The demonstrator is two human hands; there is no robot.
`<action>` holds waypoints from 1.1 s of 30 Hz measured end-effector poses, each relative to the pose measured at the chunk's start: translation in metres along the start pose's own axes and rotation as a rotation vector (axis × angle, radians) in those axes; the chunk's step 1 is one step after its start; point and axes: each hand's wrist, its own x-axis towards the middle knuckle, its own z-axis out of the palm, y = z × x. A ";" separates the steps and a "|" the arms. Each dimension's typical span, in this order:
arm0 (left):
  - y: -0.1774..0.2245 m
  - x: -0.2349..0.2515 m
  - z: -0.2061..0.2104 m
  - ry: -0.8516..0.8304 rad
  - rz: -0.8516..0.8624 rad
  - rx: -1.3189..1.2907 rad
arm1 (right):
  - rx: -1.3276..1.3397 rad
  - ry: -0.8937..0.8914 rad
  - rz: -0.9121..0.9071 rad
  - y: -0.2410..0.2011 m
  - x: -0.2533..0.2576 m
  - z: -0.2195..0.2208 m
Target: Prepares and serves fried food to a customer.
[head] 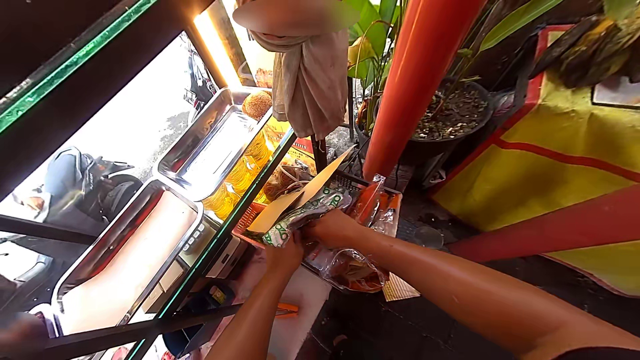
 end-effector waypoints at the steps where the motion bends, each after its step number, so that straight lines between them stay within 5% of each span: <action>1: -0.001 0.000 0.001 -0.005 0.003 0.010 | -0.011 0.015 0.008 0.001 -0.001 0.004; 7: -0.002 0.003 0.000 -0.053 -0.036 0.035 | 0.001 -0.252 0.142 -0.015 0.008 -0.017; 14: 0.000 -0.003 -0.021 -0.211 -0.070 -0.050 | -0.062 -0.326 0.026 -0.023 0.022 -0.027; 17: -0.005 -0.013 -0.025 -0.164 -0.028 -0.180 | -0.104 -0.154 0.002 -0.024 0.013 -0.031; 22: -0.002 -0.031 -0.042 -0.323 0.011 -0.272 | -0.093 -0.214 0.091 -0.034 0.002 -0.079; 26: -0.023 -0.062 -0.043 -0.377 0.063 -0.475 | -0.158 0.209 -0.090 -0.032 -0.031 -0.105; 29: -0.045 -0.116 -0.051 -0.168 0.124 -0.627 | 0.038 0.382 -0.200 -0.048 -0.063 -0.114; 33: -0.064 -0.176 -0.032 0.260 0.309 -1.122 | 0.598 0.332 -0.181 -0.094 -0.074 -0.090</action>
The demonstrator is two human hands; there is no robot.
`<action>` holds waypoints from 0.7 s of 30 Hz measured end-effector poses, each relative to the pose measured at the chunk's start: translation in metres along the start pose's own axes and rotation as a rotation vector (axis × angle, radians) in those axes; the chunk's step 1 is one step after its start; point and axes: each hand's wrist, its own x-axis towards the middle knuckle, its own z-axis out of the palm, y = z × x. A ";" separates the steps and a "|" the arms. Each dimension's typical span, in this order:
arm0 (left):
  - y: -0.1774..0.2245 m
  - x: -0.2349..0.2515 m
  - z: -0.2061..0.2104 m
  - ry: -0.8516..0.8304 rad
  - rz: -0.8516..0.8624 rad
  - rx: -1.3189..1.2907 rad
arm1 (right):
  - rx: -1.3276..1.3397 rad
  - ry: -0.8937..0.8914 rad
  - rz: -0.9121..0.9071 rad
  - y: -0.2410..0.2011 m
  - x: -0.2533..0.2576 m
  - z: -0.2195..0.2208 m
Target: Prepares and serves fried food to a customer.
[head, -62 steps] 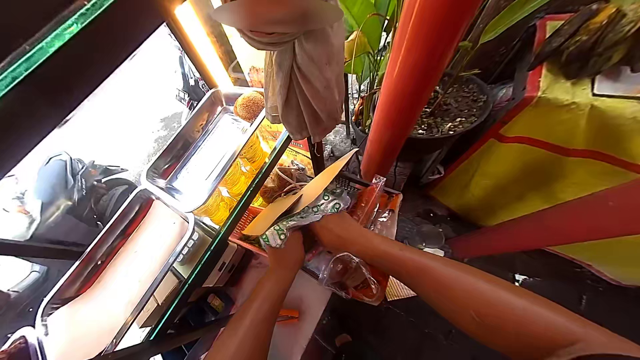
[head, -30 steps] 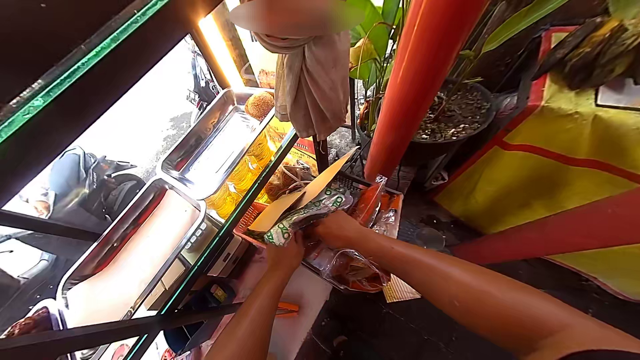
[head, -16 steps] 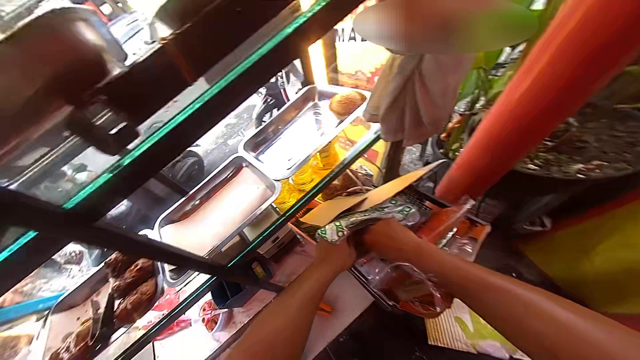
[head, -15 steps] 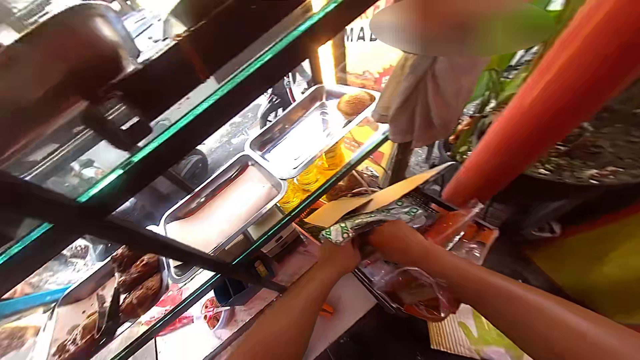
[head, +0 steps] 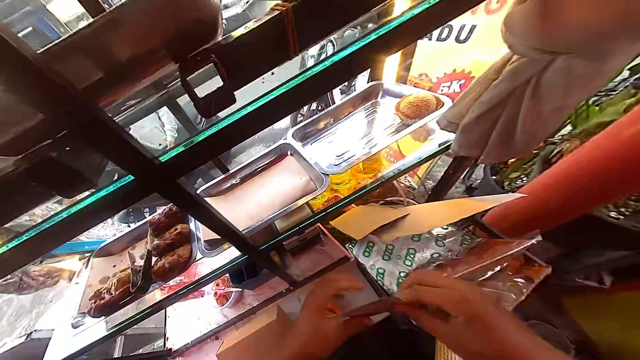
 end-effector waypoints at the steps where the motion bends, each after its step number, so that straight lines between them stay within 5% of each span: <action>1: -0.002 -0.014 0.001 0.111 -0.032 -0.090 | 0.107 0.054 0.037 -0.003 0.001 0.017; 7: -0.012 -0.058 -0.010 0.475 -0.283 -0.091 | 0.213 0.293 0.106 -0.023 0.011 0.112; 16: -0.029 -0.095 -0.065 0.391 -0.135 -0.028 | 0.305 0.157 0.056 -0.055 0.023 0.170; 21: -0.030 -0.119 -0.096 0.228 -0.070 0.023 | 1.043 -0.095 0.317 -0.078 0.030 0.177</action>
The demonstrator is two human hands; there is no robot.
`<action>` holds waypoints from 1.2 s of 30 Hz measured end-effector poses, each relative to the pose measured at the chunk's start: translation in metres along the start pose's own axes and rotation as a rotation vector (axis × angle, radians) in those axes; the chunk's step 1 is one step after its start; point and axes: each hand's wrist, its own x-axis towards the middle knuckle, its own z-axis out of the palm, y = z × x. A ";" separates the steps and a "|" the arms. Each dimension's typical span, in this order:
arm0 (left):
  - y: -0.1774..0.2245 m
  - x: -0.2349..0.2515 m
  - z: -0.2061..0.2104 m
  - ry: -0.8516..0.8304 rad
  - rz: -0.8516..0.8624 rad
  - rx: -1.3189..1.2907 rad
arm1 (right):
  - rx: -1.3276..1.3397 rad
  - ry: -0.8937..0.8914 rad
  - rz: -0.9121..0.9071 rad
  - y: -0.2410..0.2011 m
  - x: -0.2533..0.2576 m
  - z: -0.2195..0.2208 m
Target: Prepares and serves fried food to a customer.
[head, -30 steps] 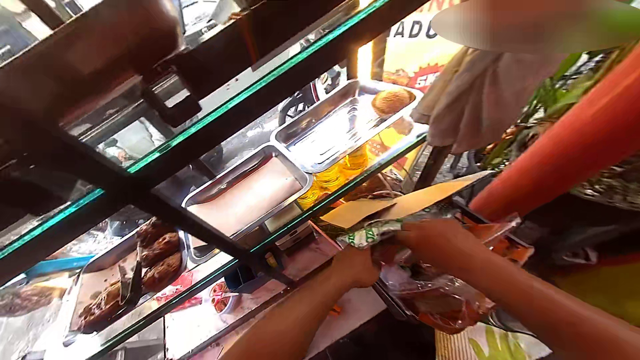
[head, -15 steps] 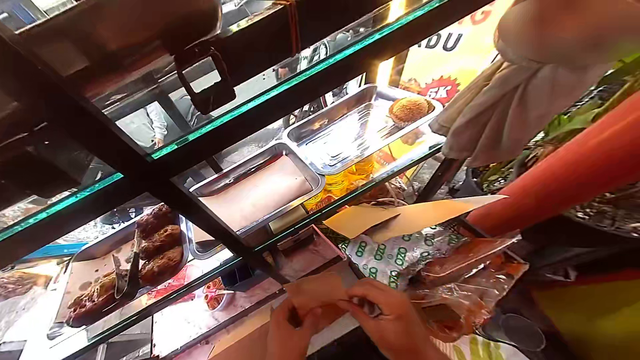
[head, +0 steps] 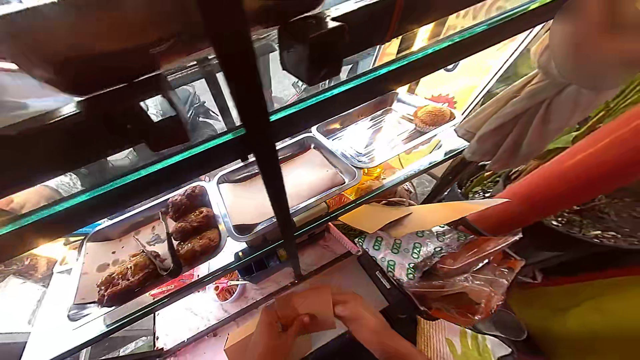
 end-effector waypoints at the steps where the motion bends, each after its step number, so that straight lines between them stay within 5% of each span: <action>1: -0.001 -0.003 -0.004 -0.006 -0.014 -0.021 | 0.129 -0.006 0.079 -0.001 0.002 0.004; 4: 0.001 -0.009 -0.011 0.001 -0.195 -0.129 | -0.080 0.105 0.045 -0.002 0.011 0.018; 9: 0.005 -0.001 0.005 0.086 -0.544 -0.725 | -0.771 0.188 -0.221 0.005 0.018 0.033; 12: 0.005 0.012 0.007 0.094 -0.565 -0.899 | -0.399 -0.003 -0.155 -0.001 0.019 0.031; 18: -0.014 0.025 0.012 0.194 -0.302 -0.833 | 0.426 0.447 0.526 -0.010 0.034 0.031; 23: -0.031 0.033 0.011 0.139 -0.107 -0.634 | 0.716 0.310 0.695 -0.002 0.032 0.015; 25: -0.032 0.037 0.009 0.117 -0.016 -0.522 | 0.574 0.155 0.648 -0.003 0.027 0.007; 28: -0.032 0.040 0.014 0.166 -0.024 -0.444 | -0.012 0.101 0.446 -0.005 0.029 -0.001; 32: -0.021 0.043 0.040 0.156 -0.330 -0.644 | -0.879 0.130 0.033 -0.006 0.036 -0.012; 36: -0.015 0.054 0.058 0.253 -0.558 -0.961 | -1.068 0.056 -0.063 -0.017 0.054 -0.027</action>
